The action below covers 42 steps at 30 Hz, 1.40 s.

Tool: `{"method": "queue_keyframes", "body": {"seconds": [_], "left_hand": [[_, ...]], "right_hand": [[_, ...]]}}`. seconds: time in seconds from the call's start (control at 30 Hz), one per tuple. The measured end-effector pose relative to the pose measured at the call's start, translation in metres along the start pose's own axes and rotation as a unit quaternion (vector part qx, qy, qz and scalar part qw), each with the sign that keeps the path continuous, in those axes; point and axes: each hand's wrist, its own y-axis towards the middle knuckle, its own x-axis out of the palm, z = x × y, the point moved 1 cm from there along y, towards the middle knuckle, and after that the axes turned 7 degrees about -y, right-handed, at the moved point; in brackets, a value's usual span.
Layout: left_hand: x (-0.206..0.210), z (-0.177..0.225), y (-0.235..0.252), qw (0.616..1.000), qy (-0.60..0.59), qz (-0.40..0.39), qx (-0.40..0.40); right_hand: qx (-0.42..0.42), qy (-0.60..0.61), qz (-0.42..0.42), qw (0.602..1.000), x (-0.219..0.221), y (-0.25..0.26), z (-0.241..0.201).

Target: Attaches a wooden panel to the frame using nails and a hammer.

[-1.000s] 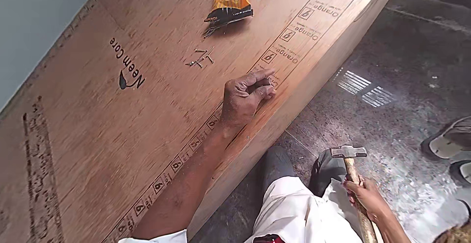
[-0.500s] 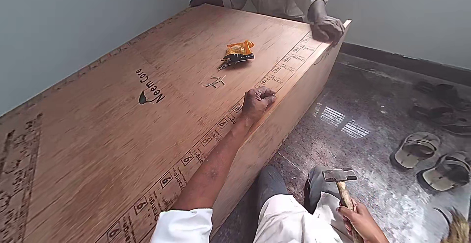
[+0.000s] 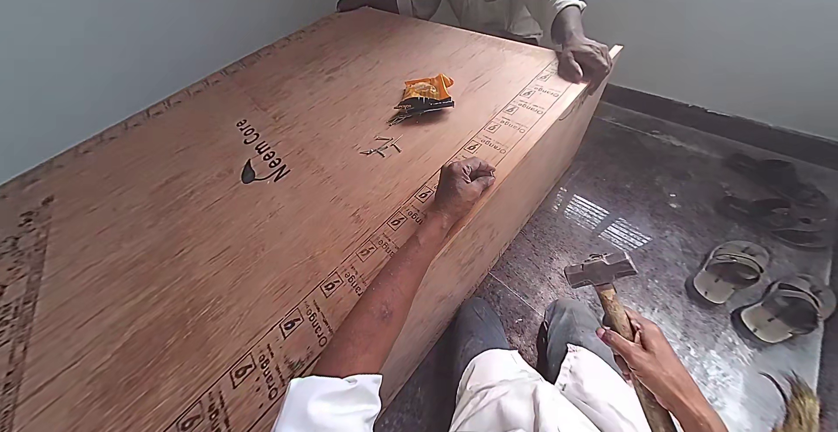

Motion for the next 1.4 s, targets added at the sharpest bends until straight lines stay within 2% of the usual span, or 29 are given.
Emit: {"method": "queue_keyframes", "body": {"seconds": [0.07,0.13,0.2,0.27,0.33,0.4,0.47,0.53,0.6,0.7,0.8,0.93,1.0,1.13,1.2,1.3,1.4], "left_hand": [[0.001,0.001,0.000,1.000,0.003,-0.001,-0.001],[0.001,0.001,0.000,1.000,0.002,-0.001,0.003],[0.001,0.001,-0.001,1.000,0.001,-0.003,0.001],[0.001,0.003,0.000,1.000,0.005,-0.006,-0.018],[0.001,0.006,0.000,0.999,0.010,-0.005,-0.031],[0.001,0.008,-0.001,0.999,0.017,-0.004,-0.032],[0.000,0.010,-0.001,0.999,0.032,-0.002,-0.032],[0.001,0.009,-0.001,0.998,0.041,-0.002,-0.048],[0.002,0.008,-0.002,0.997,0.044,-0.007,-0.056],[0.001,0.008,-0.002,0.999,0.038,-0.003,-0.033],[0.000,0.009,0.000,0.999,0.016,-0.007,-0.044],[0.003,0.009,-0.001,0.997,0.029,0.000,-0.068],[0.001,0.010,0.001,0.997,0.029,-0.003,-0.074],[0.001,0.007,-0.003,0.998,0.007,-0.016,-0.053],[0.003,0.007,-0.004,0.997,0.052,-0.035,-0.039],[0.010,0.010,-0.001,0.986,0.155,-0.042,-0.045],[0.013,0.010,-0.003,0.981,0.184,-0.038,-0.048]], "right_hand": [[-0.116,-0.052,0.026,0.992,-0.012,0.011,-0.037],[-0.254,-0.104,0.052,0.960,-0.024,0.024,-0.084],[-0.339,-0.158,0.073,0.925,-0.032,0.037,-0.140],[-0.353,-0.225,0.099,0.903,-0.033,0.043,-0.197],[-0.333,-0.293,0.110,0.889,-0.028,0.045,-0.250],[-0.310,-0.370,0.103,0.870,-0.017,0.051,-0.283],[-0.272,-0.441,0.058,0.853,-0.005,0.064,-0.294],[-0.230,-0.503,-0.004,0.833,0.001,0.081,-0.291],[-0.227,-0.512,-0.015,0.828,0.002,0.084,-0.286],[-0.272,-0.463,0.051,0.842,-0.003,0.063,-0.298],[-0.312,-0.422,0.109,0.844,0.003,0.056,-0.301],[-0.212,-0.560,0.016,0.801,0.011,0.074,-0.291],[-0.207,-0.562,0.014,0.801,0.006,0.077,-0.285],[-0.224,-0.435,0.045,0.871,-0.005,0.068,-0.235],[-0.219,-0.347,0.059,0.910,-0.008,0.062,-0.195],[-0.159,-0.202,0.053,0.965,-0.006,0.060,-0.126],[-0.072,-0.075,0.022,0.994,0.005,0.051,-0.069]]}}
